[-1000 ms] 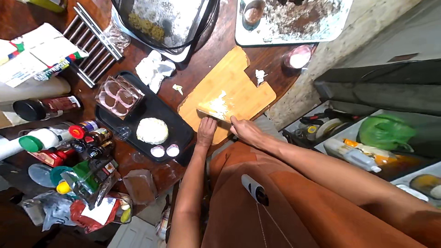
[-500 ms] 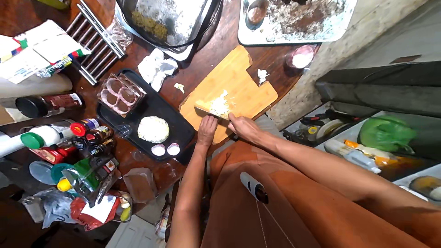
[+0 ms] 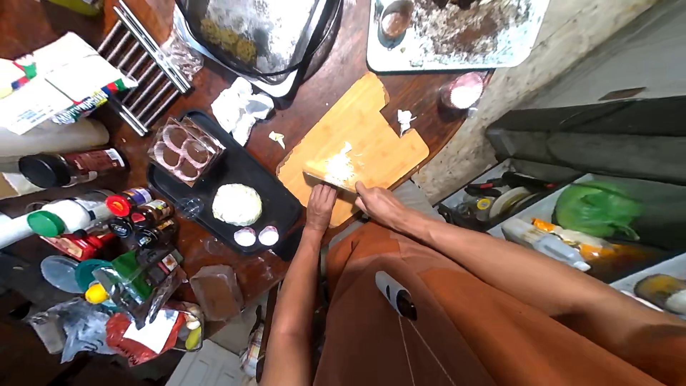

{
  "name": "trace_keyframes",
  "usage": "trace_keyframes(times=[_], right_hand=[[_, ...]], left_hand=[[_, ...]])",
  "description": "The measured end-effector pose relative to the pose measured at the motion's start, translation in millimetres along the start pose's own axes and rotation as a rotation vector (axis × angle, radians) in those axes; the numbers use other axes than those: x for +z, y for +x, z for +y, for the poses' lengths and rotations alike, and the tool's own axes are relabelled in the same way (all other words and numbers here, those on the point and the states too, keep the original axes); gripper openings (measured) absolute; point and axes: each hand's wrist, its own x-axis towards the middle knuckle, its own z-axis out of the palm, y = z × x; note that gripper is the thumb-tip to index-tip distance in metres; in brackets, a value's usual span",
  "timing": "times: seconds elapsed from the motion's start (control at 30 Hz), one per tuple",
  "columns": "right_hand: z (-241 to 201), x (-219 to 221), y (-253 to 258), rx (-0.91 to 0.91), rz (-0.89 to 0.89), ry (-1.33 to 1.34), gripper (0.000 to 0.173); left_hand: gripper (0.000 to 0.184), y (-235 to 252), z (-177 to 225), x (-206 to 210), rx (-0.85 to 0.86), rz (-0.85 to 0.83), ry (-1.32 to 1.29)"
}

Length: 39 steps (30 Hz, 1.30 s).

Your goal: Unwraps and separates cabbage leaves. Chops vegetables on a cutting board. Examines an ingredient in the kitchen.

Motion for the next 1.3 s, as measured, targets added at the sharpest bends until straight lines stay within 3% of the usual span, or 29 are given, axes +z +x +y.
trace_keyframes(times=[0.17, 0.37, 0.5, 0.87, 1.13, 1.3], right_hand=[[0.4, 7.8, 14.5, 0.011, 0.006, -0.030, 0.016], [7.3, 3.7, 17.6, 0.091, -0.045, 0.118, 0.018], [5.1, 9.1, 15.7, 0.114, 0.025, 0.094, 0.016], [-5.6, -4.4, -5.9, -0.026, 0.058, -0.002, 0.017], [-6.5, -11.0, -18.8, 0.016, -0.020, -0.045, 0.021], [-3.4, -2.5, -6.9, 0.019, -0.016, -0.076, 0.019]], left_hand=[[0.014, -1.1, 0.9, -2.9, -0.009, -0.040, 0.018], [0.025, -4.7, 5.6, -2.0, -0.021, -0.038, 0.034], [0.031, -9.0, 4.8, 1.5, -0.004, 0.001, 0.084], [0.010, -6.5, 2.7, -1.7, 0.032, -0.013, 0.078], [0.014, -6.8, 5.1, -7.8, 0.008, -0.009, 0.047], [0.007, -6.3, 1.4, -4.7, 0.004, 0.002, 0.019]])
